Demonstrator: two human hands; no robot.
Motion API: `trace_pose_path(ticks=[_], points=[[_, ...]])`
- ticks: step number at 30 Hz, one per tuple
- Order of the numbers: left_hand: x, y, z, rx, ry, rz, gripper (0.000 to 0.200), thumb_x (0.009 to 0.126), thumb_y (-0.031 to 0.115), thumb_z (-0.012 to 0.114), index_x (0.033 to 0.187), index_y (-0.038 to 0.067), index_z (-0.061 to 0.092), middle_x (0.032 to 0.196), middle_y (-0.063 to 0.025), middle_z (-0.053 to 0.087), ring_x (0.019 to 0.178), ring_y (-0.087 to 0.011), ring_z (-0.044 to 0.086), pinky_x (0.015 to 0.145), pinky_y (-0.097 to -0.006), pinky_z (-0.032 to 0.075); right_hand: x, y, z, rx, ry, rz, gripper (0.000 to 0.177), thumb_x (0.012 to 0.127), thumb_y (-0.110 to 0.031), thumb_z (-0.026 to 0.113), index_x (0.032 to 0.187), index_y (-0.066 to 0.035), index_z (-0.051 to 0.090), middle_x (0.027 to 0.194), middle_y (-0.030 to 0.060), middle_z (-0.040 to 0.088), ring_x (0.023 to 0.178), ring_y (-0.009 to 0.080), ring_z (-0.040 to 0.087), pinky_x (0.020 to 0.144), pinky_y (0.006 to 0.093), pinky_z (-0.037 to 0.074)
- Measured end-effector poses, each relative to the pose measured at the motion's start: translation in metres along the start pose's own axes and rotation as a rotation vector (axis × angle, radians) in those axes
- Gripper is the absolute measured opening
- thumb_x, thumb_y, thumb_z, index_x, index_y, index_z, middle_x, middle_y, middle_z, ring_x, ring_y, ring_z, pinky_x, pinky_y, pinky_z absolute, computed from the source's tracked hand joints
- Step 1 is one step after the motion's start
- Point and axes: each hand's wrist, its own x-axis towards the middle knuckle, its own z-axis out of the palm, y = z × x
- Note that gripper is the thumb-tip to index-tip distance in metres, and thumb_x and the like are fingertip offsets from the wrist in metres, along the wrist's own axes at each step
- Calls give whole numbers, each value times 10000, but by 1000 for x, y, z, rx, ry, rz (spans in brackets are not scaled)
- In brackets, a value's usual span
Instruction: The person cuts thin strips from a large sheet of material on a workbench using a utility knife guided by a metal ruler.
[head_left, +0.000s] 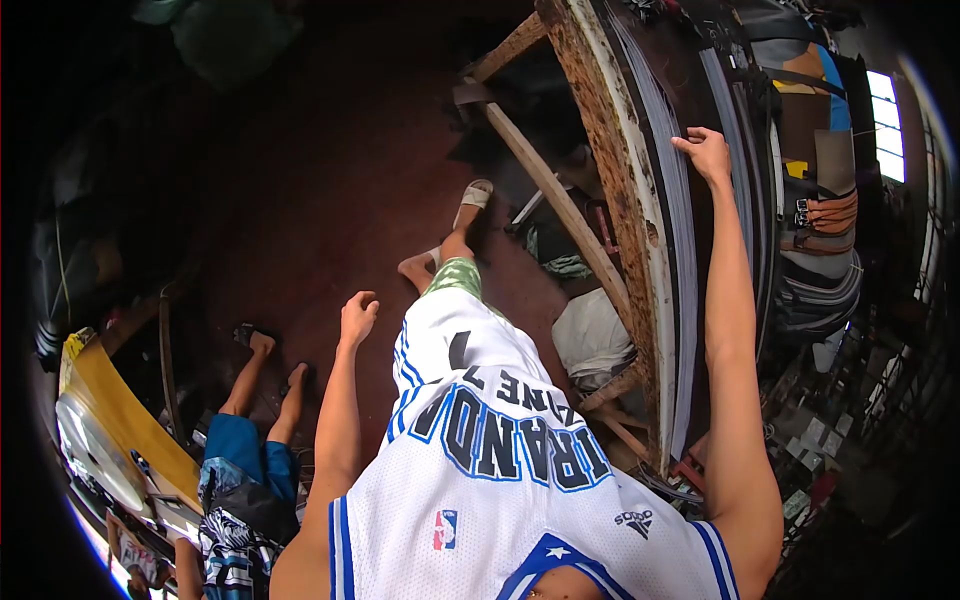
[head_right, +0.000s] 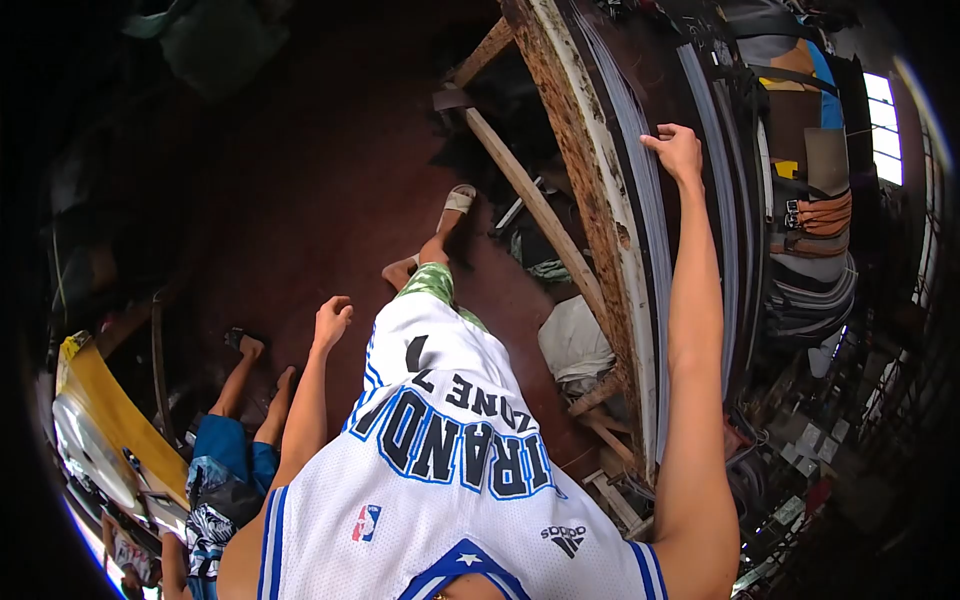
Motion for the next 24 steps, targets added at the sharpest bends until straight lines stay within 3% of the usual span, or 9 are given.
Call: trace_pose_path(ticks=[3,6,11,13,16,20,24], points=[[-4,-21,-9,44,-48,-110,334,878,146,606,1161,-25,655,1069,-186,710,840,-245,716,787,-344,553,8,17,0,99,-69,15,573,739,-304,839,1180,21,670,1119,208,700,1048,286,690,924,368,526],[-6,-40,-12,179,-85,-187,343,876,159,608,1169,-12,660,1151,-203,685,1083,-336,659,954,-393,502,8,21,1,212,-115,45,568,754,-289,831,1192,29,660,1122,211,699,1043,271,692,906,347,528],[4,-10,-11,186,-100,-187,331,879,162,617,1157,-12,663,1132,-197,692,1077,-324,664,941,-387,508,2,25,2,332,-138,62,568,765,-279,824,1197,44,648,1100,214,706,1034,263,694,886,329,533],[14,11,-13,179,-115,-145,326,881,162,618,1152,-13,663,1123,-195,695,1073,-322,666,935,-388,511,-3,24,4,320,-89,-58,544,765,-269,823,1175,47,655,1081,217,709,1022,267,698,872,338,542],[22,54,-22,202,-92,11,315,879,151,627,1141,-19,663,1085,-199,704,1032,-310,683,893,-380,526,-41,-10,-12,206,53,-4,537,717,-312,836,1132,-9,683,1065,211,709,993,304,705,856,382,556],[42,92,-46,219,-141,33,269,876,121,633,1101,-20,677,1034,-184,718,985,-293,698,862,-366,533,-93,-37,-31,254,190,41,445,724,-301,828,1090,-83,701,1030,176,718,959,325,702,839,405,559],[40,196,-93,357,-81,107,248,896,94,613,1106,-23,672,947,-143,724,810,-207,711,740,-336,556,-119,-42,-38,379,147,26,482,742,-268,820,1153,-72,664,1055,188,703,987,360,680,841,434,551]])
